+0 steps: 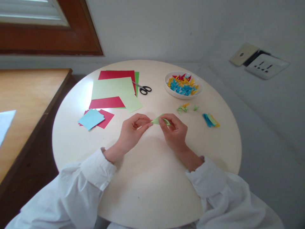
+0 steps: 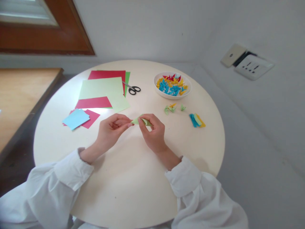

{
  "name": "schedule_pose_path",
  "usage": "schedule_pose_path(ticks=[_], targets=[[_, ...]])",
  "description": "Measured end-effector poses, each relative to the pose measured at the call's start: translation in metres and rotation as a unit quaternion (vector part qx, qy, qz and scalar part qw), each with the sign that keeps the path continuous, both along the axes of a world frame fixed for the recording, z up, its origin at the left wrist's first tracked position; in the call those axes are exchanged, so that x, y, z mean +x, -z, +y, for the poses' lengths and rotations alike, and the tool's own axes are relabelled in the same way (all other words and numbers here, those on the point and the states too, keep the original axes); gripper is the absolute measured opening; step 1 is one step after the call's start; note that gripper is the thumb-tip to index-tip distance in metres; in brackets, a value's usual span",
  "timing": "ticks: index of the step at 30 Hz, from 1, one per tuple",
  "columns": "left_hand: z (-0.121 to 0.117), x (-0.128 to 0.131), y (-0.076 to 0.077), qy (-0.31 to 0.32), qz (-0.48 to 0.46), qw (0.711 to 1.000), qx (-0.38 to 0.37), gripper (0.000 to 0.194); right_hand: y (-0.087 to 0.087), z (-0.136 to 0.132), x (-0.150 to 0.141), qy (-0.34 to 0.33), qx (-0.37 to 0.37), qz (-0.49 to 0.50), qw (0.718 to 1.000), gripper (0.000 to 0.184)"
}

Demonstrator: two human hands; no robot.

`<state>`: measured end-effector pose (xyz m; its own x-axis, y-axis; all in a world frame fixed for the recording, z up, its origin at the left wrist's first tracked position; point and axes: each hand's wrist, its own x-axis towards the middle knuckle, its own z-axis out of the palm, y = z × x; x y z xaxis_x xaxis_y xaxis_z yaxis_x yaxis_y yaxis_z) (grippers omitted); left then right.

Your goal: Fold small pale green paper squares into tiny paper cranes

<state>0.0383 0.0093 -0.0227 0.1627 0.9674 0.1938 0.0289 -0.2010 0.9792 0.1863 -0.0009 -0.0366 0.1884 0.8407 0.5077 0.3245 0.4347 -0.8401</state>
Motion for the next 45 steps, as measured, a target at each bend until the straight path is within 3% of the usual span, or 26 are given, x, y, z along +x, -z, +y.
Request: schedule_pose_path(ticks=[7,16,27,45], targets=[[-0.0018,0.0007,-0.0025,-0.012,-0.004,1.0,-0.012,0.016,0.0015,0.0001,-0.0002,0.003,0.027,-0.014,1.0,0.004],[-0.0051,0.0009,-0.0057,-0.007,-0.002,0.999,0.031,0.006,-0.0008,-0.0012,-0.0003,0.013,0.039,-0.021,0.999,0.003],[-0.0036,0.0021,-0.0052,0.042,0.034,0.998,-0.028,0.022,-0.0002,-0.0027,-0.0004,-0.008,0.036,-0.023,0.999,0.004],[-0.0088,0.004,-0.0009,0.012,0.055,0.998,-0.018,0.018,0.0006,-0.0033,-0.0031,0.008,0.056,-0.051,0.997,0.003]])
